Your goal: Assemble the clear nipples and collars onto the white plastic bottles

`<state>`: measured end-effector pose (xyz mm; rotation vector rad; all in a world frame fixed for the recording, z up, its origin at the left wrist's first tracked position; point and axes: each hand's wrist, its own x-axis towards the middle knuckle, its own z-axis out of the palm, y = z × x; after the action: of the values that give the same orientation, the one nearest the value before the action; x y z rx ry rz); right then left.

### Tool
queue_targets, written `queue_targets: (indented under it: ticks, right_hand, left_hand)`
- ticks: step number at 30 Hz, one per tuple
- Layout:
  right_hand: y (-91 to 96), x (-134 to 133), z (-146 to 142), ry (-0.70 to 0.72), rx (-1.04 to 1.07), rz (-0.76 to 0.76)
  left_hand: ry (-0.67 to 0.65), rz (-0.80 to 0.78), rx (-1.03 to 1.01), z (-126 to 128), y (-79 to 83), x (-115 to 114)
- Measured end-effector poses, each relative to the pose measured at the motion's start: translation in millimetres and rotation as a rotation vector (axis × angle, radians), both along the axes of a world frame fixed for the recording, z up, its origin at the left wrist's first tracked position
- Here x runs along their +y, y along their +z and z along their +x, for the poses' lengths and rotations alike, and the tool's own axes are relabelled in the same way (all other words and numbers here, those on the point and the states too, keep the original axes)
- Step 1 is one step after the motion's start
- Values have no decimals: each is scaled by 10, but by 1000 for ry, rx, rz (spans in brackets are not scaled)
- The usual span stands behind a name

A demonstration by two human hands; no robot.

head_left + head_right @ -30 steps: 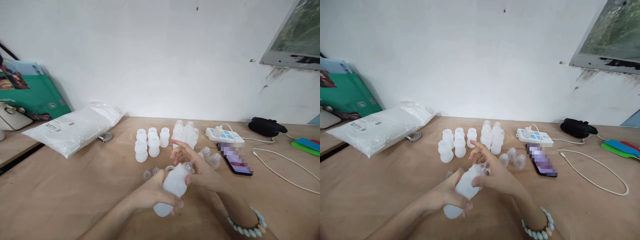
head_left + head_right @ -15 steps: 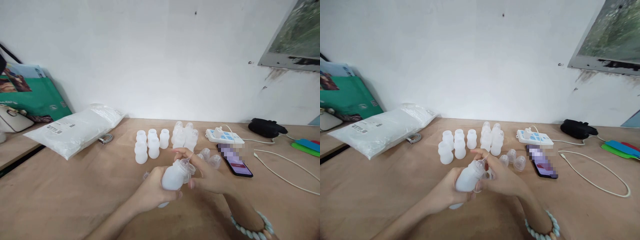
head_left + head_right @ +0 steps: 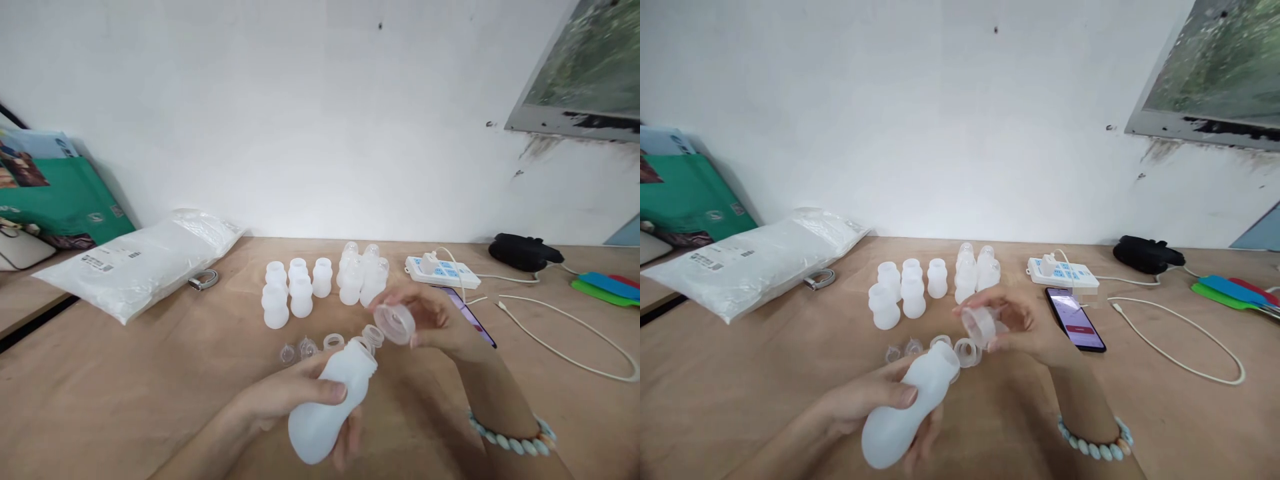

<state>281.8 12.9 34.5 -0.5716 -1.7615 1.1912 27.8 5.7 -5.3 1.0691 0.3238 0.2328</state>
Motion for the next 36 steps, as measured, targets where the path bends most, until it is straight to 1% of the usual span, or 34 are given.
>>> queue_targets:
  ticks: [2, 4, 6, 8, 11, 12, 14, 16, 18, 20, 24, 27, 31, 36]
  right_hand:
    - [-21, 40, 19, -140, 44, -23]
    - [-47, 90, 19, -231, 71, -53]
    - [-75, 141, 13, -271, 100, -86]
    - [-105, 185, 11, -292, 122, -112]
    - [-148, 234, 17, -345, 139, -133]
    - [-161, 246, 19, -360, 140, -137]
    - [-185, 267, 21, -375, 134, -139]
    - [-201, 281, 16, -369, 127, -134]
    - [-211, 287, 4, -365, 116, -125]
    - [-215, 287, -11, -368, 99, -124]
    - [-215, 276, -41, -362, 82, -134]
    - [-212, 267, -58, -362, 74, -148]
    - [-200, 257, -71, -357, 65, -158]
    - [-182, 245, -83, -354, 41, -156]
  left_hand:
    - [135, 162, 47, -9, 82, 16]
    - [241, 356, 114, -24, 204, 56]
    - [322, 504, 192, -34, 338, 126]
    - [458, 660, 279, -26, 462, 225]
    - [659, 969, 462, 40, 601, 409]
    - [695, 1092, 543, 75, 624, 473]
    - [773, 1344, 731, 154, 625, 596]
    - [759, 1549, 882, 232, 566, 696]
    - [727, 1713, 990, 299, 469, 764]
    - [721, 1830, 1069, 347, 364, 800]
    - [727, 1999, 1153, 389, 196, 807]
    - [736, 2064, 1184, 392, 112, 790]
    - [723, 2050, 1195, 387, 62, 773]
    - [729, 1951, 1111, 386, 63, 785]
